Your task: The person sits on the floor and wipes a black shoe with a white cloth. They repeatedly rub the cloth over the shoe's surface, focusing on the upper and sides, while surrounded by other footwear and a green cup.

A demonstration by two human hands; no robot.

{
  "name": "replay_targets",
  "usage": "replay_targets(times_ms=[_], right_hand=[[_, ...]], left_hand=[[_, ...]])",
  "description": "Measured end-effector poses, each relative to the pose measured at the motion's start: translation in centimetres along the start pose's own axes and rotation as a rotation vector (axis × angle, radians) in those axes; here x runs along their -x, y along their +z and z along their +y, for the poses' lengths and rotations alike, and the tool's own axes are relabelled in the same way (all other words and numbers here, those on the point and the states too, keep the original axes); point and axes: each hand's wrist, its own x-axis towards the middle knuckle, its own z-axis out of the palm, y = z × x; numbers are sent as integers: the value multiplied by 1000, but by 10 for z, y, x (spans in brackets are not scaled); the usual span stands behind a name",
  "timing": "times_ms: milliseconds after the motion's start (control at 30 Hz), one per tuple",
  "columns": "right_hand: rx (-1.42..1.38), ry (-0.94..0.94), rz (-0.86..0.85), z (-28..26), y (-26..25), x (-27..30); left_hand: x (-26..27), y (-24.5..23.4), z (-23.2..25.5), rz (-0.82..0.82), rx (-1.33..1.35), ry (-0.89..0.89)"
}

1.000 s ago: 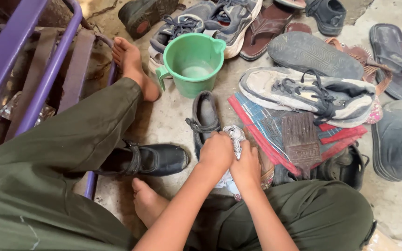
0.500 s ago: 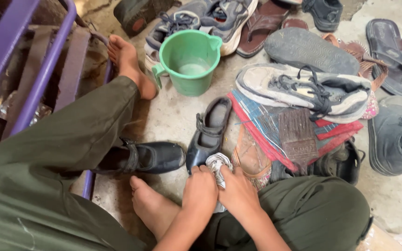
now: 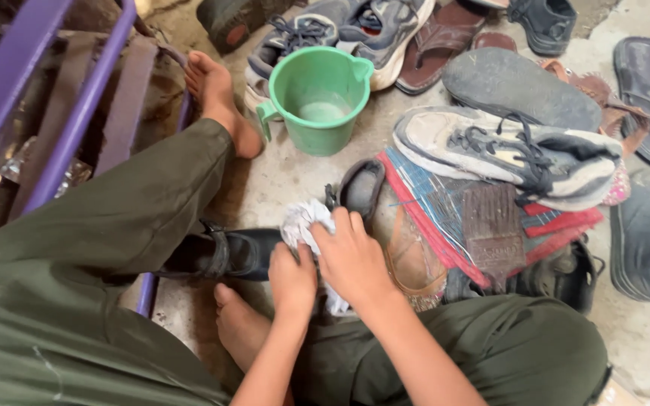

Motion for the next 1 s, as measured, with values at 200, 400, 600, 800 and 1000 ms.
replay_targets(times_ms=[200, 400, 600, 800, 1000], right_hand=[[-38, 129, -56, 1, 9, 20], [-33, -5, -306, 16, -17, 41], [-242, 64, -318, 61, -30, 71], [-610, 289, -17, 85, 16, 75], [-1048, 972, 205, 84, 47, 57]], left_hand=[[8, 16, -40, -274, -132, -52], [35, -10, -8, -563, -205, -266], [50, -5, 19, -839, -34, -285], [37, -18, 51, -449, -66, 200], [13, -7, 76, -493, -181, 264]])
